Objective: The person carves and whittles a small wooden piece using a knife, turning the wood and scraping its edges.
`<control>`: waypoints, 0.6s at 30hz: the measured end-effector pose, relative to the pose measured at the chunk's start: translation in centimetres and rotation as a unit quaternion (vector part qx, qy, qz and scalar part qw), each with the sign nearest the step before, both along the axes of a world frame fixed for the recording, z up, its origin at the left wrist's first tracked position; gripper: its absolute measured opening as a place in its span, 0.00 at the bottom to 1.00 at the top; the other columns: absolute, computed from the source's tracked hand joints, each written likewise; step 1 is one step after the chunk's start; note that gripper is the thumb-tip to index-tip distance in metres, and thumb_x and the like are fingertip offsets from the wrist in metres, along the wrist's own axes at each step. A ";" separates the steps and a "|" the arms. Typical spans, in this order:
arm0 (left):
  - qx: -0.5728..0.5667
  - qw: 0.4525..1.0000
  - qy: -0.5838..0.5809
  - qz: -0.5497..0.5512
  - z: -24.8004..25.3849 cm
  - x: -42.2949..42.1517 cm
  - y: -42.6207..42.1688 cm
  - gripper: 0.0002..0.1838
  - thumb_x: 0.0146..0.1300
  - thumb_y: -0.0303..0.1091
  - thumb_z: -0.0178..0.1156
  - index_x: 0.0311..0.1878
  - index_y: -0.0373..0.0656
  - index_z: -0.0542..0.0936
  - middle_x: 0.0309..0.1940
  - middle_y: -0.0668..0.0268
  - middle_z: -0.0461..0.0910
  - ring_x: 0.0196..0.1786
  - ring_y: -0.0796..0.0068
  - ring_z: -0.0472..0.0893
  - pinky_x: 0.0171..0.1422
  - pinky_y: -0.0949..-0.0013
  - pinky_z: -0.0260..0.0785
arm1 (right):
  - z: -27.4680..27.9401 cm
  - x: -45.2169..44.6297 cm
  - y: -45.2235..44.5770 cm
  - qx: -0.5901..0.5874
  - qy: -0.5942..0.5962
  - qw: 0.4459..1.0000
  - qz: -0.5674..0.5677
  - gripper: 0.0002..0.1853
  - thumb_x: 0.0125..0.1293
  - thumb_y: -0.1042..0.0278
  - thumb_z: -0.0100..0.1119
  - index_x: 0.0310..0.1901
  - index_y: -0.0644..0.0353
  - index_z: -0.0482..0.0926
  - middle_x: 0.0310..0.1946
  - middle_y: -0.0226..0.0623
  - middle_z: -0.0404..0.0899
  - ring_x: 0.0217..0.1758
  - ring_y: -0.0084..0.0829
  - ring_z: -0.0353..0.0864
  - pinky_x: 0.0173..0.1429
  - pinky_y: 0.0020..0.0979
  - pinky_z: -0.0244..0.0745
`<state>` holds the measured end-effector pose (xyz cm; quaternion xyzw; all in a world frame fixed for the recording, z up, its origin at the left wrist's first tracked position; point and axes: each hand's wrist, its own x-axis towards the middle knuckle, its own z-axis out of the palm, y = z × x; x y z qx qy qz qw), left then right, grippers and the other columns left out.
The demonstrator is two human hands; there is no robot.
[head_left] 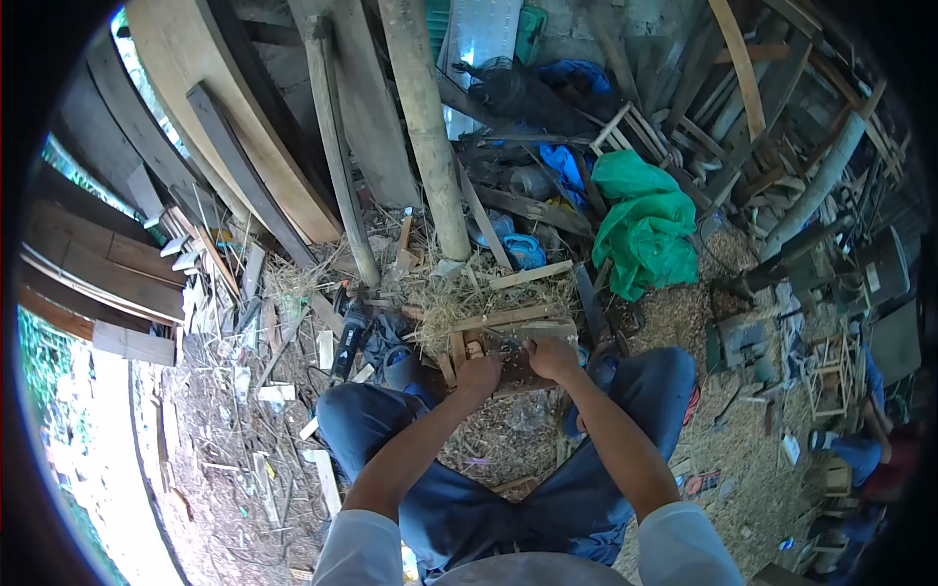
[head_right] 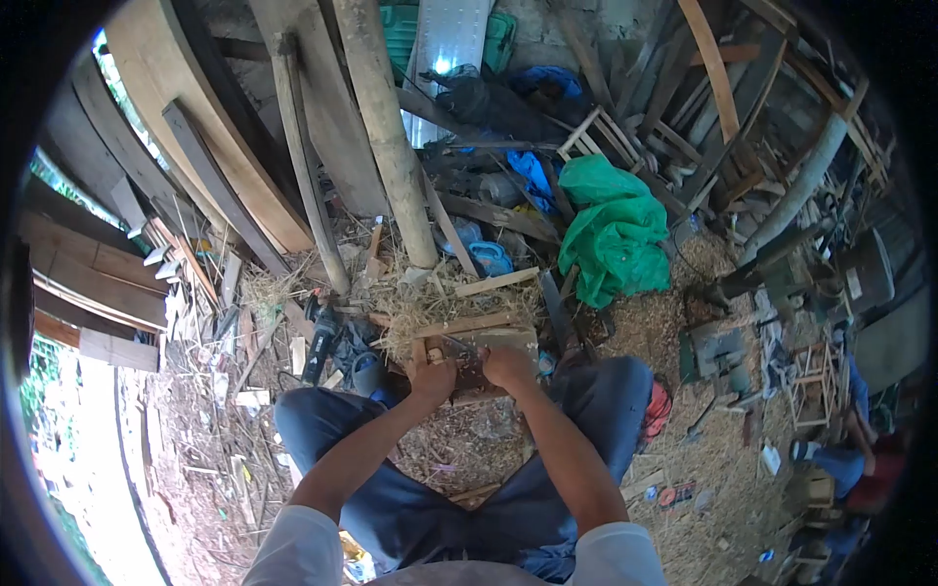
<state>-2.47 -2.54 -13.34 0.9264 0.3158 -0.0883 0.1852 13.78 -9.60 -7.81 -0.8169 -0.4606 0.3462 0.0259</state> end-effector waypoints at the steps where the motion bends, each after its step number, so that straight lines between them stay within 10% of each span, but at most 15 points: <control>1: 0.000 1.000 -0.010 0.005 1.1 0.2 -0.2 0.12 0.59 0.32 0.48 0.41 0.34 0.74 0.28 0.52 0.81 0.31 0.55 0.82 0.30 0.56 0.75 | 0.2 0.3 -0.1 0.000 -0.010 1.000 0.005 0.18 0.64 0.59 0.53 0.51 0.60 0.72 0.34 0.49 0.80 0.40 0.49 0.80 0.43 0.45 0.75; 3: 0.055 0.997 -0.027 0.036 2.3 -0.1 0.2 0.13 0.59 0.34 0.48 0.42 0.35 0.75 0.28 0.51 0.80 0.33 0.54 0.82 0.34 0.56 0.75 | 1.1 0.6 0.4 0.294 -0.031 0.955 -0.006 0.22 0.64 0.60 0.54 0.57 0.60 0.69 0.25 0.42 0.79 0.30 0.39 0.80 0.35 0.39 0.73; 6: 0.233 0.941 -0.245 -0.025 -2.1 0.5 3.6 0.16 0.62 0.38 0.47 0.44 0.37 0.76 0.27 0.51 0.80 0.32 0.55 0.81 0.37 0.56 0.72 | 7.0 0.3 1.9 0.345 0.206 0.913 -0.074 0.25 0.64 0.64 0.55 0.62 0.59 0.66 0.17 0.28 0.71 0.20 0.23 0.69 0.24 0.28 0.64; 8: -0.134 0.947 -0.249 0.155 6.0 1.6 5.3 0.16 0.63 0.42 0.50 0.41 0.37 0.76 0.25 0.57 0.77 0.29 0.64 0.77 0.33 0.62 0.67 | 11.6 -0.2 1.8 0.303 0.389 0.863 -0.111 0.29 0.64 0.67 0.55 0.66 0.58 0.60 0.16 0.19 0.62 0.17 0.14 0.57 0.21 0.21 0.51; 10: -0.346 0.833 -0.325 0.285 13.2 1.5 5.6 0.18 0.64 0.46 0.53 0.38 0.37 0.76 0.22 0.63 0.74 0.26 0.73 0.72 0.30 0.68 0.62 | 14.3 -0.5 1.6 0.293 0.584 0.746 -0.128 0.33 0.62 0.72 0.54 0.68 0.57 0.56 0.15 0.18 0.60 0.15 0.13 0.54 0.20 0.19 0.48; 13: -0.389 0.758 -0.422 0.311 19.4 0.6 5.1 0.20 0.61 0.48 0.58 0.35 0.36 0.75 0.23 0.68 0.71 0.28 0.79 0.69 0.30 0.71 0.60 | 15.8 -0.5 1.6 0.274 0.660 0.696 -0.075 0.35 0.59 0.77 0.52 0.69 0.57 0.53 0.14 0.17 0.57 0.15 0.12 0.53 0.20 0.19 0.46; 18: -0.242 0.805 -0.497 0.213 19.1 1.9 4.3 0.20 0.55 0.45 0.65 0.38 0.37 0.73 0.24 0.72 0.72 0.23 0.81 0.68 0.27 0.72 0.64 | 15.1 -0.7 2.1 0.265 0.664 0.695 -0.073 0.37 0.55 0.80 0.53 0.69 0.57 0.54 0.18 0.20 0.60 0.16 0.13 0.54 0.20 0.19 0.48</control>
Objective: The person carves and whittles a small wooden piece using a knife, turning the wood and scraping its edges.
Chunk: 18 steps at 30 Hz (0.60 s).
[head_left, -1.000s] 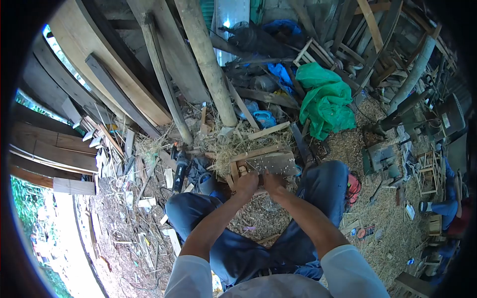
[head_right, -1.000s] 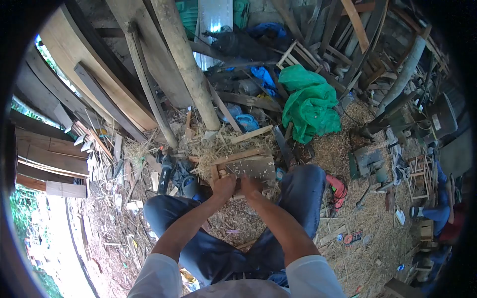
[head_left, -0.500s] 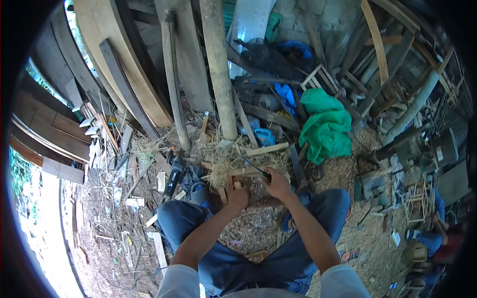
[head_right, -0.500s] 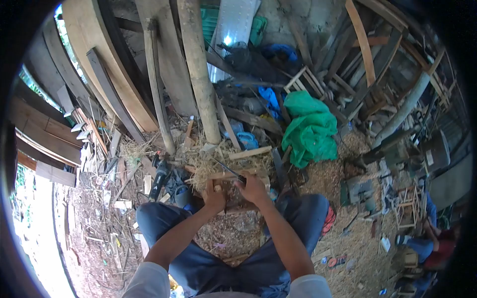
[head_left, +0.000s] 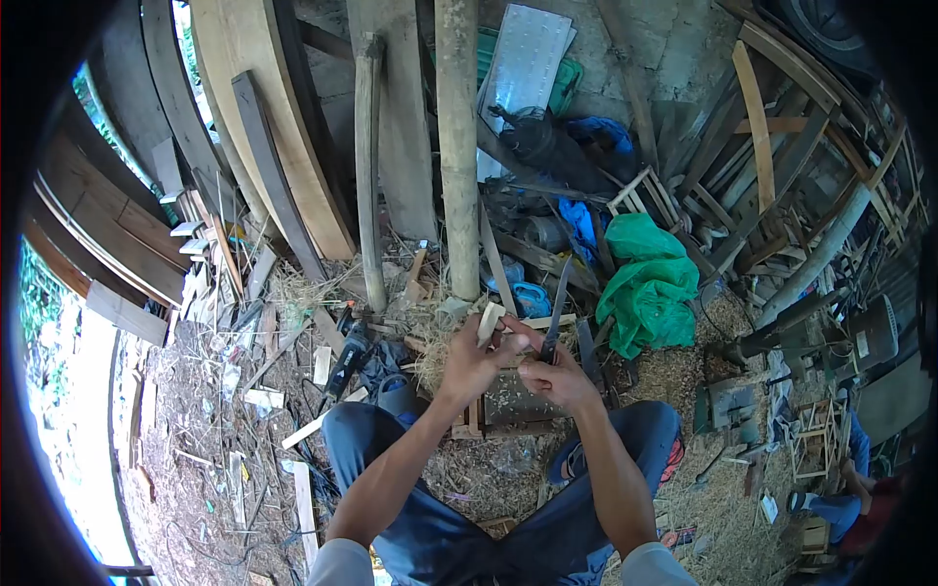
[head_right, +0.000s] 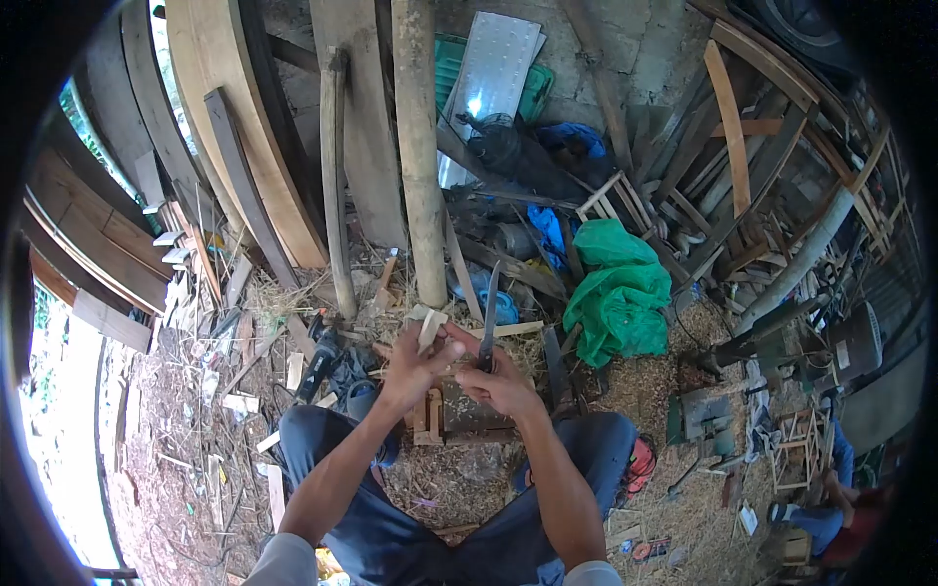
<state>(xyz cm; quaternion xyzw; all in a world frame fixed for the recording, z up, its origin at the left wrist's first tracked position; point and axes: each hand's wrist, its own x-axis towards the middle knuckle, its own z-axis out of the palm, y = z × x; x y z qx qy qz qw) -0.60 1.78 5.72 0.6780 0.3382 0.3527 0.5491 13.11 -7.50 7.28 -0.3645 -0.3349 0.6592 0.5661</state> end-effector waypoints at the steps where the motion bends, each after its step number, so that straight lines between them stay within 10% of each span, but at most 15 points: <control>1: -0.008 0.999 0.031 0.018 0.8 0.1 -0.4 0.19 0.53 0.42 0.66 0.38 0.37 0.73 0.25 0.70 0.73 0.26 0.80 0.69 0.31 0.72 0.65 | -0.2 -0.1 0.2 -0.016 -0.011 1.000 -0.015 0.38 0.55 0.80 0.54 0.69 0.57 0.54 0.20 0.21 0.62 0.17 0.13 0.55 0.20 0.19 0.48; 6: -0.063 0.983 0.166 0.046 2.5 0.2 -0.7 0.14 0.50 0.31 0.63 0.38 0.35 0.73 0.29 0.66 0.75 0.33 0.81 0.73 0.38 0.73 0.66 | -1.9 -0.7 1.0 -0.045 -0.068 0.997 -0.016 0.37 0.56 0.78 0.56 0.68 0.52 0.56 0.18 0.21 0.62 0.16 0.14 0.57 0.20 0.20 0.50; 15: -0.084 0.996 0.011 0.012 -1.2 0.3 0.1 0.15 0.51 0.30 0.61 0.40 0.32 0.71 0.26 0.64 0.76 0.30 0.78 0.74 0.34 0.72 0.67 | -2.0 -1.0 0.9 -0.094 -0.064 0.993 -0.006 0.37 0.56 0.79 0.57 0.68 0.55 0.56 0.20 0.22 0.64 0.18 0.14 0.59 0.21 0.20 0.51; 18: 0.001 0.989 0.149 0.016 -1.1 0.0 0.1 0.13 0.55 0.32 0.61 0.39 0.34 0.72 0.26 0.65 0.75 0.28 0.79 0.73 0.33 0.71 0.67 | -2.0 -1.1 0.8 -0.060 -0.062 0.996 -0.005 0.32 0.59 0.76 0.56 0.66 0.55 0.59 0.20 0.22 0.64 0.18 0.14 0.58 0.21 0.19 0.51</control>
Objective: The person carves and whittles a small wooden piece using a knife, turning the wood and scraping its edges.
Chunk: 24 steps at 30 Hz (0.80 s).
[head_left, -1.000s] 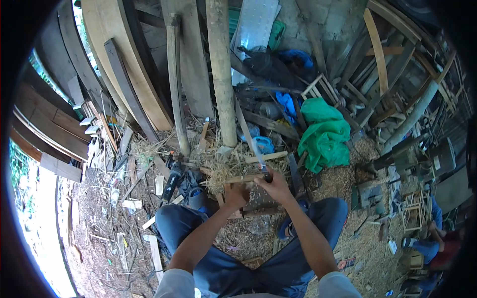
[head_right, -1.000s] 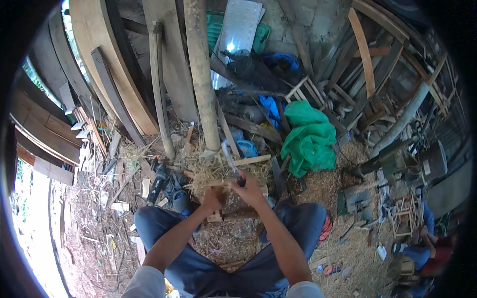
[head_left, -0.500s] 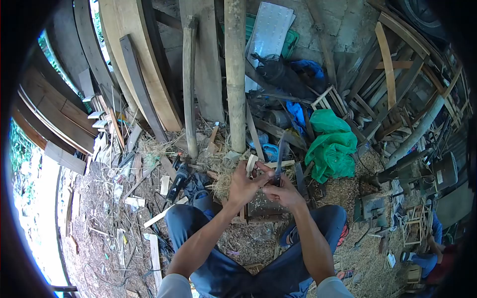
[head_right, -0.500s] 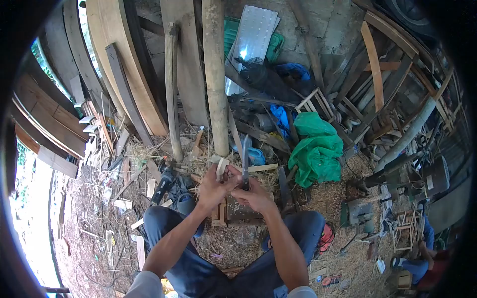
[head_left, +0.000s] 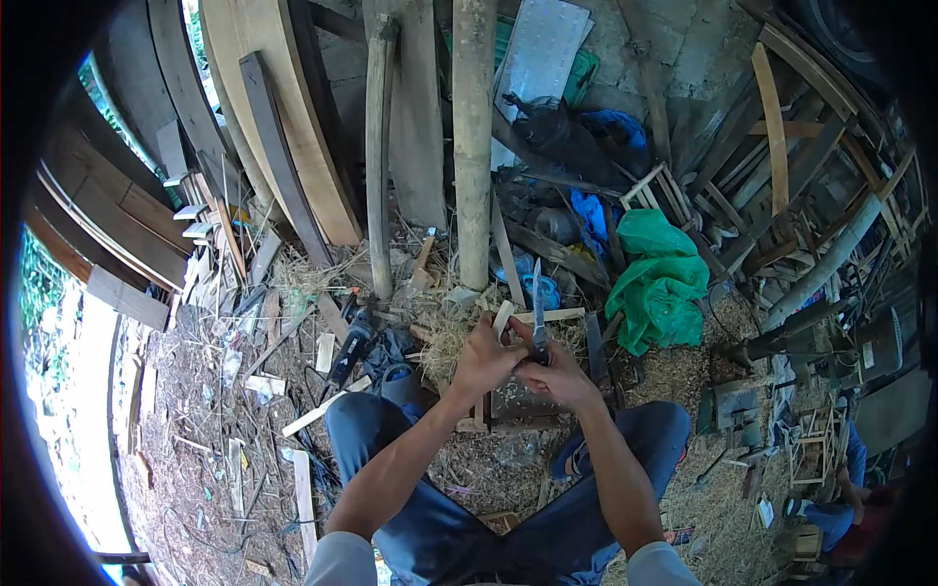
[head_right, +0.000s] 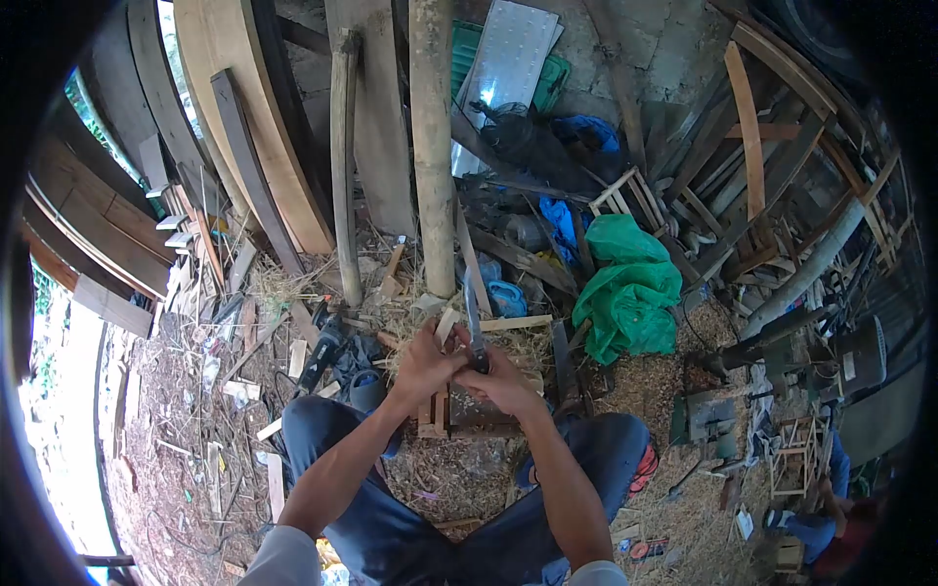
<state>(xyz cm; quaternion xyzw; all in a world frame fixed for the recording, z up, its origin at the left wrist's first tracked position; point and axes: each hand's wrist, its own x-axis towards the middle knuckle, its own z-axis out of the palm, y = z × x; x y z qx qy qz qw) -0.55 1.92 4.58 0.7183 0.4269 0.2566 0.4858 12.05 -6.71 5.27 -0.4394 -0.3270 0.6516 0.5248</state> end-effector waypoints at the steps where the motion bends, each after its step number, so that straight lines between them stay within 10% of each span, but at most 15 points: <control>1: -0.017 0.999 -0.041 -0.004 0.6 -0.1 -0.1 0.14 0.58 0.35 0.60 0.39 0.35 0.72 0.25 0.65 0.76 0.27 0.78 0.73 0.32 0.70 0.66 | 0.0 0.0 0.0 0.007 -0.009 1.000 0.002 0.29 0.62 0.71 0.56 0.64 0.55 0.60 0.20 0.22 0.64 0.18 0.14 0.58 0.21 0.19 0.50; 5: -0.032 0.999 -0.001 0.038 2.8 -0.3 0.3 0.20 0.65 0.48 0.53 0.39 0.36 0.73 0.23 0.66 0.74 0.23 0.79 0.72 0.25 0.71 0.64 | 1.3 0.9 0.4 -0.008 0.044 0.998 -0.047 0.23 0.68 0.56 0.50 0.60 0.56 0.64 0.19 0.22 0.63 0.18 0.13 0.56 0.22 0.18 0.50; 7: -0.139 0.987 -0.086 -0.007 2.5 -0.8 0.9 0.21 0.67 0.50 0.48 0.39 0.38 0.73 0.21 0.69 0.71 0.20 0.82 0.68 0.23 0.74 0.61 | 1.5 1.8 0.2 0.034 -0.127 0.982 -0.137 0.25 0.69 0.44 0.43 0.56 0.57 0.69 0.19 0.20 0.61 0.18 0.13 0.54 0.22 0.18 0.49; 11: -0.315 0.901 -0.273 -0.118 4.4 -1.4 0.5 0.24 0.70 0.55 0.39 0.38 0.41 0.72 0.18 0.74 0.61 0.16 0.86 0.55 0.21 0.80 0.51 | 2.5 2.4 -0.8 0.073 -0.151 0.962 -0.216 0.21 0.69 0.49 0.45 0.46 0.59 0.77 0.18 0.19 0.62 0.20 0.13 0.57 0.26 0.19 0.53; 24: -0.352 0.890 -0.190 -0.218 3.1 -0.9 -0.4 0.27 0.72 0.51 0.32 0.41 0.37 0.72 0.23 0.66 0.71 0.19 0.79 0.66 0.24 0.75 0.61 | 2.7 1.6 -0.6 0.074 -0.185 0.964 -0.175 0.11 0.62 0.64 0.59 0.37 0.64 0.77 0.23 0.24 0.74 0.27 0.15 0.70 0.33 0.21 0.67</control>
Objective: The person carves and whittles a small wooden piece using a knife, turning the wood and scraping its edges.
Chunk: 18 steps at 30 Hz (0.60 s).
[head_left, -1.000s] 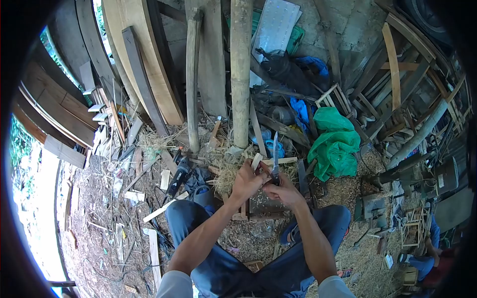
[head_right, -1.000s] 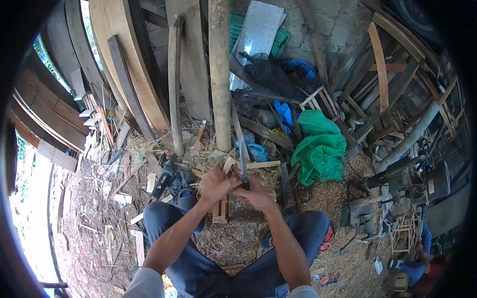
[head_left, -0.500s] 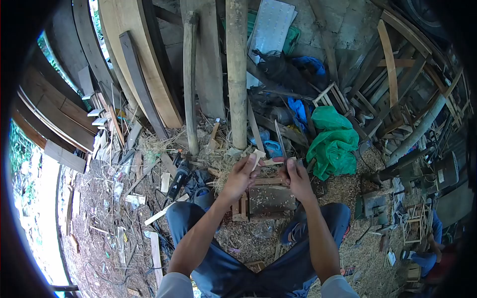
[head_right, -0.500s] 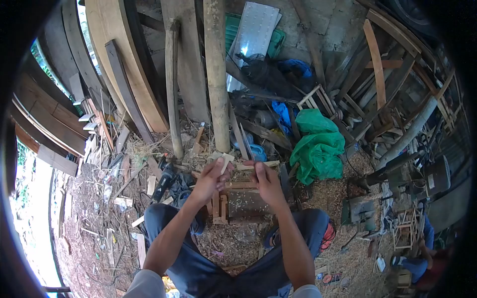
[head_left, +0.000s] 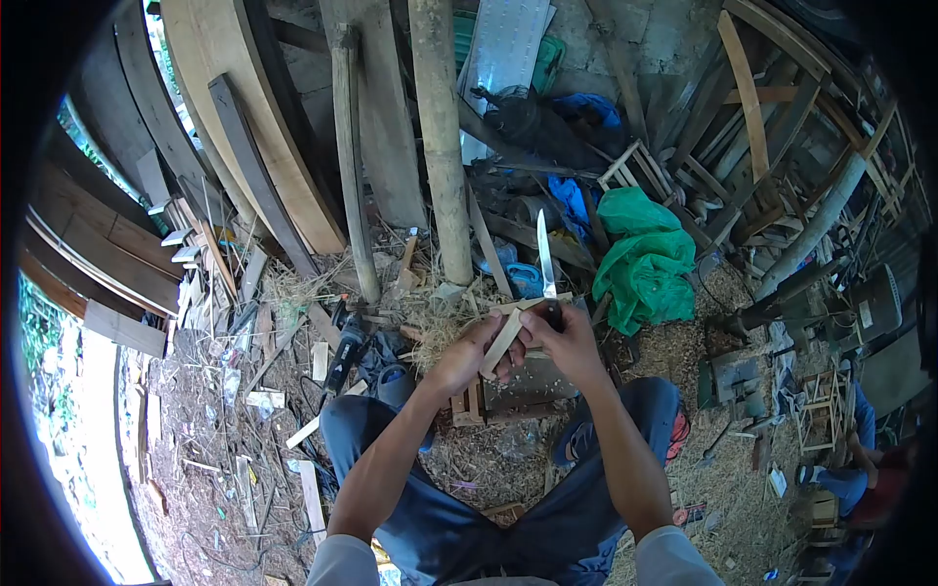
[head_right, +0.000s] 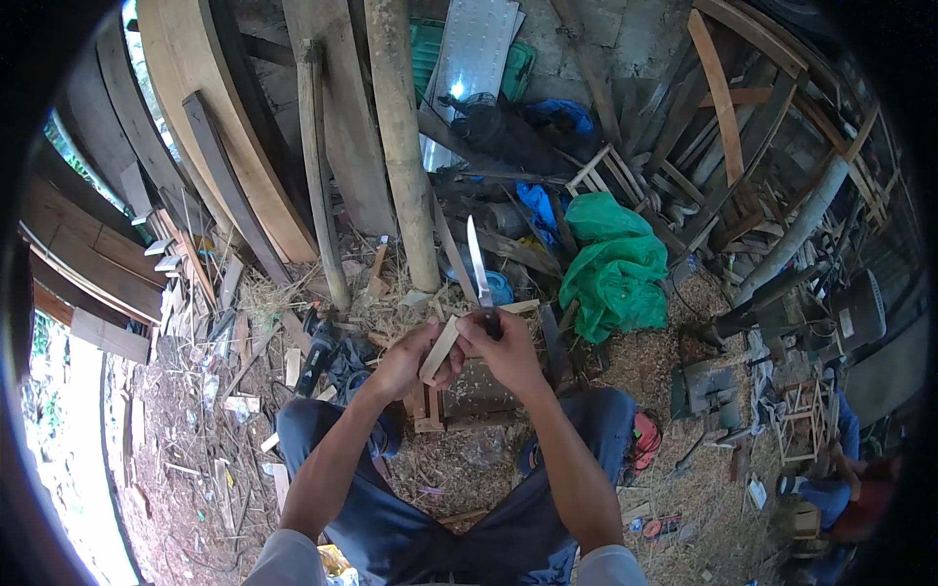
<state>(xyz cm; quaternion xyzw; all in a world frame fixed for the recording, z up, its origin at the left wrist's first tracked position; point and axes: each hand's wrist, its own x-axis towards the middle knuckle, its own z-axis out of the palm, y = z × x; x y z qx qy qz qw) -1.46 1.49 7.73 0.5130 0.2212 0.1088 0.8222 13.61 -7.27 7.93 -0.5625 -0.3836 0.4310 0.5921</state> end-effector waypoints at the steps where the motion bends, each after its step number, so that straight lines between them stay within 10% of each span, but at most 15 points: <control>1: 0.021 1.000 0.006 0.007 0.0 0.0 0.1 0.26 0.72 0.51 0.32 0.43 0.37 0.73 0.25 0.65 0.73 0.21 0.78 0.69 0.27 0.75 0.63 | 0.0 0.0 0.0 -0.022 0.008 0.999 -0.034 0.11 0.61 0.64 0.60 0.36 0.64 0.77 0.22 0.24 0.73 0.27 0.15 0.70 0.33 0.21 0.67; 6: 0.038 0.999 -0.001 0.037 -0.1 -0.1 1.0 0.21 0.71 0.45 0.39 0.48 0.36 0.73 0.30 0.64 0.77 0.24 0.78 0.74 0.32 0.76 0.66 | -0.8 1.1 0.1 -0.086 0.010 0.994 -0.071 0.14 0.60 0.60 0.62 0.33 0.64 0.77 0.20 0.24 0.73 0.26 0.15 0.70 0.31 0.23 0.66; 12: 0.175 0.972 0.149 -0.040 -2.8 -0.4 1.0 0.15 0.67 0.35 0.49 0.51 0.36 0.71 0.32 0.65 0.78 0.31 0.81 0.76 0.37 0.75 0.68 | -7.0 1.0 -0.2 -0.091 -0.369 0.923 -0.055 0.15 0.65 0.61 0.53 0.33 0.67 0.73 0.20 0.44 0.76 0.21 0.43 0.75 0.26 0.42 0.65; 18: 0.492 0.810 0.304 -0.091 -15.1 -1.1 0.6 0.19 0.63 0.34 0.50 0.56 0.37 0.68 0.35 0.52 0.79 0.37 0.53 0.80 0.42 0.57 0.70 | -11.5 -1.5 -3.7 -0.241 -0.328 0.914 0.003 0.13 0.68 0.64 0.44 0.37 0.68 0.69 0.24 0.55 0.75 0.30 0.59 0.75 0.33 0.53 0.67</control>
